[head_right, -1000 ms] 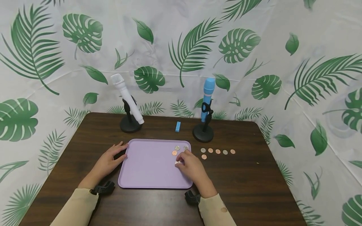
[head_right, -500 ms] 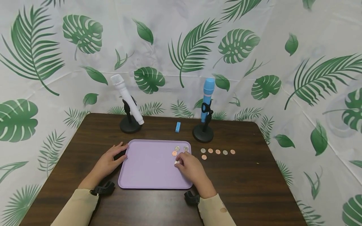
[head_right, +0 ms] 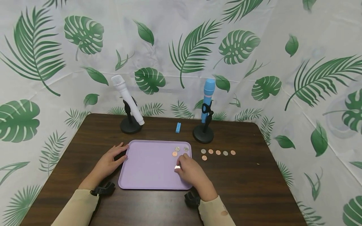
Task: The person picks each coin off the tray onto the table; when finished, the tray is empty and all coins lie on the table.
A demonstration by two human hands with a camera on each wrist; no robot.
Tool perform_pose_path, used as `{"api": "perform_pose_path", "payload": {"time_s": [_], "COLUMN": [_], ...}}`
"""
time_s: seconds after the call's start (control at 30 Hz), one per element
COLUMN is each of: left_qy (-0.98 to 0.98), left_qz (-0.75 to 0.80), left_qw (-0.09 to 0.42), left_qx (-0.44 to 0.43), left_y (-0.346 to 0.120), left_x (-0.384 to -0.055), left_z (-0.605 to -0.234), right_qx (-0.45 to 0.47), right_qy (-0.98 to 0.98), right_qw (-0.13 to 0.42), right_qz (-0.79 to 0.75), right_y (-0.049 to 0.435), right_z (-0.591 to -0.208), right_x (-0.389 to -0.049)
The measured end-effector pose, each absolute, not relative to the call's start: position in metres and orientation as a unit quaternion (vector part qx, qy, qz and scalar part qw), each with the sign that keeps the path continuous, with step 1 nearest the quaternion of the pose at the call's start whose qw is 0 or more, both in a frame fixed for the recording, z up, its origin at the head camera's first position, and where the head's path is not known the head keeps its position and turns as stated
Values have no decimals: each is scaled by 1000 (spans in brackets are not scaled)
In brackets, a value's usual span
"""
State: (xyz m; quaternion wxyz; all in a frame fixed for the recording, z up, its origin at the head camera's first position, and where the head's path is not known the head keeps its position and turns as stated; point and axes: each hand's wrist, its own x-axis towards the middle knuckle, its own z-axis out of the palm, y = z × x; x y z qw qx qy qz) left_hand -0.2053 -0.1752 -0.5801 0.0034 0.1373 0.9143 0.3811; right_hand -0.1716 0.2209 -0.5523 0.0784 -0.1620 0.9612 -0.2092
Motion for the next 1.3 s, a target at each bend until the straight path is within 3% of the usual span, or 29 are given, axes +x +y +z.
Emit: {"api": "perform_pose_path", "payload": {"time_s": [0.33, 0.83, 0.93, 1.3], "left_qy": [914, 917, 917, 916], "left_qz": [386, 378, 378, 378], "left_qw": [16, 13, 11, 7], "left_qx": [126, 128, 128, 134], "left_y": [-175, -175, -175, -176], "left_x": [-203, -205, -204, -207], "left_z": [-580, -580, -580, -583], "right_qx": [-129, -176, -168, -150], "right_qy": [966, 933, 924, 810], "right_qw": [78, 103, 76, -119], "right_qz": [-212, -297, -335, -554], "right_y": [220, 232, 234, 268], "right_z": [-549, -555, -558, -575], "right_x": [-171, -174, -176, -189]}}
